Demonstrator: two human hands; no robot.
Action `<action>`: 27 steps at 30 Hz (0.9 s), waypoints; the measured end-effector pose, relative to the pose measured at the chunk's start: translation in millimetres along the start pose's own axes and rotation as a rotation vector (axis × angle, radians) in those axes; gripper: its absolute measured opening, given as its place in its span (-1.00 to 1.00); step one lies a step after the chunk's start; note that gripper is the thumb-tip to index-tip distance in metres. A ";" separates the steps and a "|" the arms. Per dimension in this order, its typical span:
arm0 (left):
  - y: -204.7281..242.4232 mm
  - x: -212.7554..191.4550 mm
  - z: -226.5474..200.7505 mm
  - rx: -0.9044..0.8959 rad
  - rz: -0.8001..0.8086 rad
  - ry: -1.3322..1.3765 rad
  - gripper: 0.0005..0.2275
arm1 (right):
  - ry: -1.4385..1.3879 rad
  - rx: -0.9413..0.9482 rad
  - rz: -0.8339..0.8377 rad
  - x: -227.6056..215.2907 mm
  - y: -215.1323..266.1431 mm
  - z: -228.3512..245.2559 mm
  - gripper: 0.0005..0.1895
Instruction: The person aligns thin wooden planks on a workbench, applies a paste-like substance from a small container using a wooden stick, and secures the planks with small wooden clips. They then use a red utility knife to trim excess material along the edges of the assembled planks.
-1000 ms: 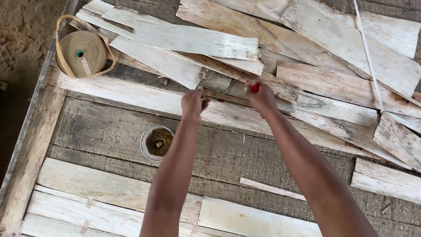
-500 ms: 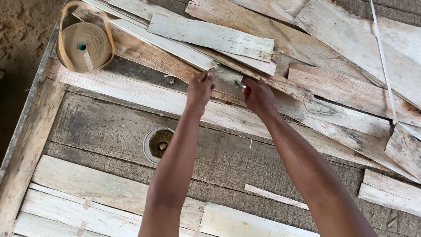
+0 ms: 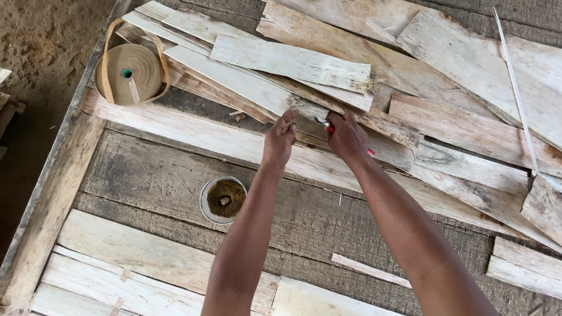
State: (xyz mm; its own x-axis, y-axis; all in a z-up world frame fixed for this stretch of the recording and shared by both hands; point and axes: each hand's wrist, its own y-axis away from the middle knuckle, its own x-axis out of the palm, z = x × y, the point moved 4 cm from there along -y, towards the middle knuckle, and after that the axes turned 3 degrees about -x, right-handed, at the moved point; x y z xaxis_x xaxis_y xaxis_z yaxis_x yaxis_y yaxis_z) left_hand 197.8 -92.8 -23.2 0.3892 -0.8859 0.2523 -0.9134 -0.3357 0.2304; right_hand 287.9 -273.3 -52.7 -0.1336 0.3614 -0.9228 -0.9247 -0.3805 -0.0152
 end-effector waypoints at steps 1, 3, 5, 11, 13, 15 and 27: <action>0.2 -1.1 6.5 -0.001 -0.002 -0.001 -0.64 | -0.001 -0.001 0.002 2.6 0.5 -1.7 -0.71; 0.0 -2.0 20.7 -0.051 0.003 -0.042 -0.69 | 0.034 -0.016 -0.035 4.8 1.1 -5.0 -0.79; 13.9 -4.8 30.3 -0.132 -0.045 -0.042 -0.69 | 0.032 -0.019 -0.017 5.0 7.3 -12.9 -0.83; 87.5 9.3 45.9 -0.234 -0.070 0.149 -0.71 | -0.627 0.263 0.105 -26.2 83.6 -8.4 -0.85; 112.2 22.6 50.9 -0.243 -0.025 0.209 -0.68 | -0.989 0.339 0.089 -38.6 118.8 -5.8 -0.84; 143.3 38.0 58.5 -0.199 0.016 0.270 -0.71 | -1.146 0.354 0.112 -39.1 156.6 -11.7 -0.81; 317.2 135.9 99.5 -0.268 0.336 0.115 -0.82 | -0.844 0.311 0.196 -195.2 383.4 -31.0 -0.92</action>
State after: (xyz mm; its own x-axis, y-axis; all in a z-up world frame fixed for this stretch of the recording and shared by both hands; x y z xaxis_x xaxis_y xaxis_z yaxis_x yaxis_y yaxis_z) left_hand -50.9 -351.6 -9.4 0.1011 -0.8850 0.4545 -0.9341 0.0729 0.3496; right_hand -29.5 -516.1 109.6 -0.4009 0.8626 -0.3085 -0.8958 -0.2987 0.3290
